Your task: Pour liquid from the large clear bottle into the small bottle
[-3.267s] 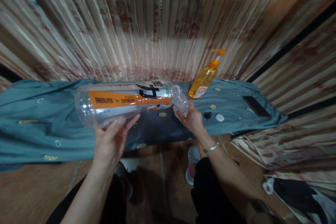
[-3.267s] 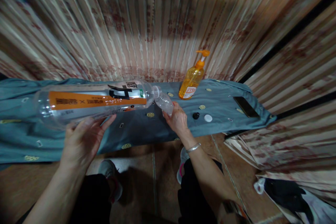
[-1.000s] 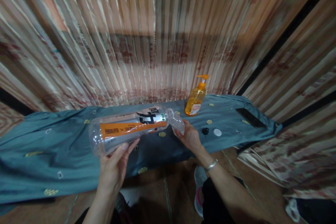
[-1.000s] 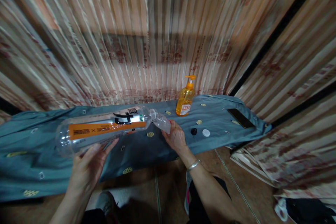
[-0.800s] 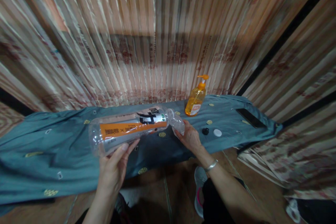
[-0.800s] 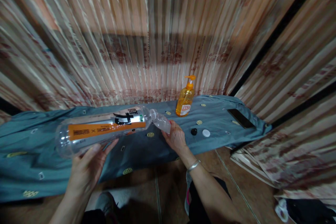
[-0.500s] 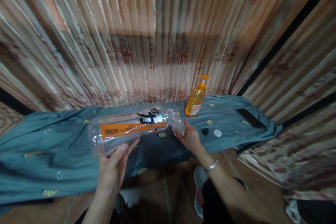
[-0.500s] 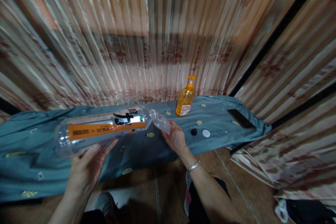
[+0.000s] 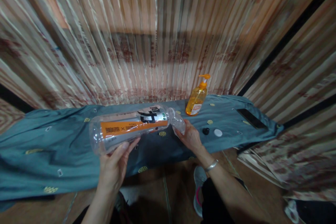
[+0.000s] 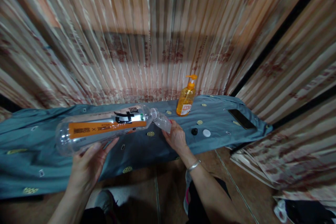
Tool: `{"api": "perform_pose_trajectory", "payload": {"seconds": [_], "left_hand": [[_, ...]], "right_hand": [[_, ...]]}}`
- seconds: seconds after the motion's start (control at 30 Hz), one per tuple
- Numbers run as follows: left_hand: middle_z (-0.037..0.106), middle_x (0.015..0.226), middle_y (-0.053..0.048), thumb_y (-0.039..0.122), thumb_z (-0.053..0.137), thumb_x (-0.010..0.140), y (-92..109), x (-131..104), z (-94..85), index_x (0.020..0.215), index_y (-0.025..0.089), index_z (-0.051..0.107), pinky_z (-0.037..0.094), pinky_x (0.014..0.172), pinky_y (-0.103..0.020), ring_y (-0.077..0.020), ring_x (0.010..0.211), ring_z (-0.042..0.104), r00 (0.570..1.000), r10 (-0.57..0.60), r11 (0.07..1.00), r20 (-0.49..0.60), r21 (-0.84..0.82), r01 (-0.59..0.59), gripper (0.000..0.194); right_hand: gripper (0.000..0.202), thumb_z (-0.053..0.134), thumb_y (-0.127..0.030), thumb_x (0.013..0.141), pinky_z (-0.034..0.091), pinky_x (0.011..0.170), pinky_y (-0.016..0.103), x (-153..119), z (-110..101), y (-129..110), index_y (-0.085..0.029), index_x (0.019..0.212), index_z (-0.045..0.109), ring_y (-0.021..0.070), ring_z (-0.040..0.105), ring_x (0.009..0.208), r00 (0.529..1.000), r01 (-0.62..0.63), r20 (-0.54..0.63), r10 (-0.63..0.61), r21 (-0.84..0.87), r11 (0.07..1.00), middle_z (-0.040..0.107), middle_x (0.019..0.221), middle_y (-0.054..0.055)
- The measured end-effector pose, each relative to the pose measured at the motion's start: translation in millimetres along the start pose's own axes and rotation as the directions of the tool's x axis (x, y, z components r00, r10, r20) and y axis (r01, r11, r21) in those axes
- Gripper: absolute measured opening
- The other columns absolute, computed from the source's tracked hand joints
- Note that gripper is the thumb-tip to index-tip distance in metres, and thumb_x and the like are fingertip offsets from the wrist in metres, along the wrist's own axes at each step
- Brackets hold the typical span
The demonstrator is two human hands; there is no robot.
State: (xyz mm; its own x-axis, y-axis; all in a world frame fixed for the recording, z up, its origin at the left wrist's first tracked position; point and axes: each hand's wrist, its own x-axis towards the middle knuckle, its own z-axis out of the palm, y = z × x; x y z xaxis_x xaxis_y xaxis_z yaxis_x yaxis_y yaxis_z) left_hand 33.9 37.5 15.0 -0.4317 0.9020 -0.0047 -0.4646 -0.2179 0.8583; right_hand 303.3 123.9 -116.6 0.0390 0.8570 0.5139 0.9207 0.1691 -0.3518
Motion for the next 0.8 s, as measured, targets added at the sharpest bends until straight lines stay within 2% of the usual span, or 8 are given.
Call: {"api": "perform_pose_trajectory", "payload": {"seconds": [0.13,0.57,0.8], "left_hand": [[0.082,0.090,0.003,0.044,0.110,0.042,-0.8,-0.3,-0.5,0.109,0.034,0.079,0.063,0.101,-0.072,-0.0329,0.102,0.078,1.000,-0.003,1.000,-0.003,-0.003,0.003,0.074],[0.081,0.087,0.004,0.043,0.110,0.043,-0.3,-0.6,0.1,0.104,0.034,0.080,0.065,0.100,-0.068,-0.0300,0.097,0.079,1.000,-0.001,1.000,0.002,-0.010,0.001,0.068],[0.082,0.085,0.003,0.043,0.110,0.041,-2.4,0.4,-0.9,0.102,0.030,0.080,0.062,0.102,-0.071,-0.0282,0.089,0.079,1.000,-0.002,1.000,-0.001,-0.026,0.002,0.069]], "right_hand": [[0.049,0.065,-0.041,0.093,0.060,0.083,0.035,0.4,-0.9,0.4,-0.012,0.132,0.057,0.0288,0.078,0.094,1.000,-0.006,0.008,0.006,0.005,1.000,0.080,0.106,0.018],[0.055,0.067,-0.046,0.093,0.061,0.086,0.038,-0.1,-1.5,1.3,-0.011,0.134,0.057,0.0302,0.079,0.099,0.999,-0.037,0.027,0.036,0.050,0.998,0.080,0.108,0.019],[0.051,0.067,-0.042,0.092,0.060,0.087,0.037,-0.2,0.5,2.6,-0.013,0.133,0.057,0.0293,0.079,0.099,1.000,-0.018,0.020,0.017,0.044,0.999,0.080,0.108,0.017]]}}
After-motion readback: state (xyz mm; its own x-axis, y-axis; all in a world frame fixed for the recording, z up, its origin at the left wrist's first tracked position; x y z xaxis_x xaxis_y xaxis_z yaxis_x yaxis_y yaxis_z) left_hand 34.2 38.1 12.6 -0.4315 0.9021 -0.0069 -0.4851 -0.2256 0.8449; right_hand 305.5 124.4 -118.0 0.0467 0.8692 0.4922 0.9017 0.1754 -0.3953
